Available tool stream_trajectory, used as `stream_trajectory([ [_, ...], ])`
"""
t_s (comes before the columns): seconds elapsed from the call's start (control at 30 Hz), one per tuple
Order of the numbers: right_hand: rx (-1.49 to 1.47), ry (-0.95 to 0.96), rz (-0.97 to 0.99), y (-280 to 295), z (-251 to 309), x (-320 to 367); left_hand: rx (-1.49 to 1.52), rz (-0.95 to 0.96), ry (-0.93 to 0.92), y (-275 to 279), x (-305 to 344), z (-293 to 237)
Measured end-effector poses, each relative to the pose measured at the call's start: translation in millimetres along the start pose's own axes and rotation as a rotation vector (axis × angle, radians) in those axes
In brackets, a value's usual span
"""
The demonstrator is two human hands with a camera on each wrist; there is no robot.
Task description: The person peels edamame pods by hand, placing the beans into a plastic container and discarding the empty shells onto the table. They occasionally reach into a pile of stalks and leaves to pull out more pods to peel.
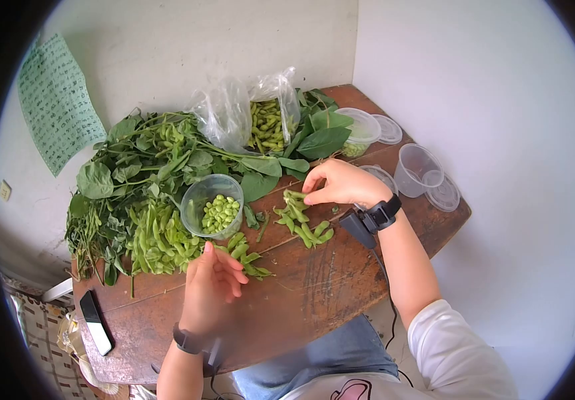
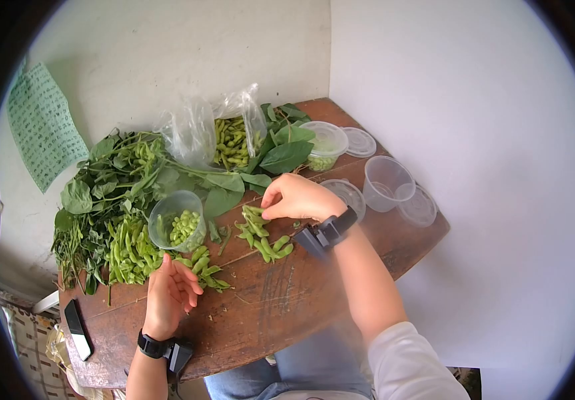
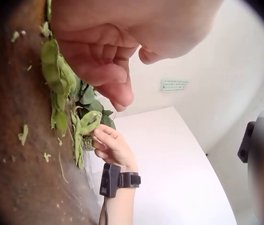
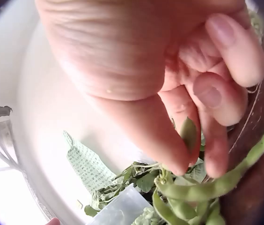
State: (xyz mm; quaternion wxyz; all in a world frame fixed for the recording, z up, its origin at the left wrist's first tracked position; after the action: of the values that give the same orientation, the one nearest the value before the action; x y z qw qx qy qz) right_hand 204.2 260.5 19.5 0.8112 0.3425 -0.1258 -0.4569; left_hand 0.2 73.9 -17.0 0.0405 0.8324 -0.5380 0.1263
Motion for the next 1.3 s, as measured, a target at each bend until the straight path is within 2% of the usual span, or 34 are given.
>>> stream_trajectory([
  [0.03, 0.004, 0.005, 0.0, 0.9, 5.3, 0.0, 0.015, 0.035, -0.005, -1.3, 0.8, -0.1],
  [0.1, -0.104, -0.121, -0.001, 0.8, 5.9, -1.3, 0.033, 0.065, -0.033, -4.1, -1.3, -6.4],
  [0.17, -0.146, -0.076, -0.006, -0.2, 14.3, -1.1, -0.054, 0.047, -0.036, -5.6, 2.8, -6.6],
  [0.23, -0.367, -0.048, -0.037, 2.9, 26.6, 0.2, -0.015, 0.097, -0.016, -10.2, 4.6, -7.7],
  [0.33, -0.397, 0.04, -0.109, 1.6, 29.7, -3.3, -0.059, 0.051, -0.071, -19.4, 9.0, -19.5],
  [0.5, -0.414, 0.089, -0.108, -3.9, 40.5, -0.5, -0.231, 0.053, -0.172, -52.1, 1.2, -36.2],
  [0.63, -0.328, 0.121, -0.111, 2.9, 43.7, 0.3, -0.266, -0.005, -0.327, -81.7, -10.8, -45.0],
  [0.67, -0.324, 0.12, -0.117, 3.0, 42.6, -0.3, -0.316, -0.047, -0.412, -87.1, -12.5, -50.2],
  [0.73, -0.472, 0.153, -0.033, -5.0, 45.4, 2.1, -0.416, -0.109, -0.574, -94.8, -15.4, -58.8],
  [0.77, -0.472, 0.148, -0.04, -1.1, 44.7, 4.5, -0.417, -0.1, -0.573, -98.0, -20.0, -54.4],
  [0.83, -0.416, 0.108, 0.045, 1.1, 47.8, 7.8, -0.404, -0.165, -0.522, -95.2, -31.0, -44.8],
  [0.9, -0.363, 0.082, -0.021, 10.5, 26.4, 2.7, -0.387, -0.145, -0.474, -96.2, -33.7, -37.0],
  [0.97, 0.097, 0.071, -0.107, 14.0, -6.2, -3.8, -0.253, -0.112, -0.56, -98.9, -30.4, -41.4],
  [1.0, 0.197, -0.001, -0.133, 11.9, -15.1, -2.8, -0.254, -0.107, -0.564, -100.1, -28.7, -43.6],
  [1.1, 0.289, 0.052, -0.127, 7.4, -16.3, -1.8, -0.137, -0.053, -0.479, -100.5, -26.8, -41.4],
  [1.17, 0.222, 0.014, -0.087, 9.1, -16.3, -4.3, -0.301, 0.022, -0.535, -101.7, -30.6, -36.0],
  [1.2, 0.116, 0.012, -0.082, 12.6, -9.3, -2.7, -0.301, 0.02, -0.535, -100.4, -31.1, -36.4],
  [1.27, -0.145, -0.021, -0.024, 14.4, 5.3, 1.5, -0.487, -0.015, -0.613, -99.2, -30.9, -39.4],
  [1.3, -0.146, -0.018, -0.023, 16.0, 10.9, 2.9, -0.488, -0.018, -0.614, -99.9, -29.2, -41.8],
])
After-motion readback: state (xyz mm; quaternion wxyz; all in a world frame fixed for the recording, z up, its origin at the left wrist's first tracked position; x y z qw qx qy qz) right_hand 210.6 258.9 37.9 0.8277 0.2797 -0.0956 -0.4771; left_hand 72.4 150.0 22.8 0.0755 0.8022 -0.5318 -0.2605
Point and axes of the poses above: each hand's wrist, its own x-axis away from the middle knuckle, its own y-axis out of the back of the hand, z = x × y, the point moved 8 cm from there along -x, towards the middle knuckle, and after that the axes turned 14 degrees about -z, right-handed, at the moved point
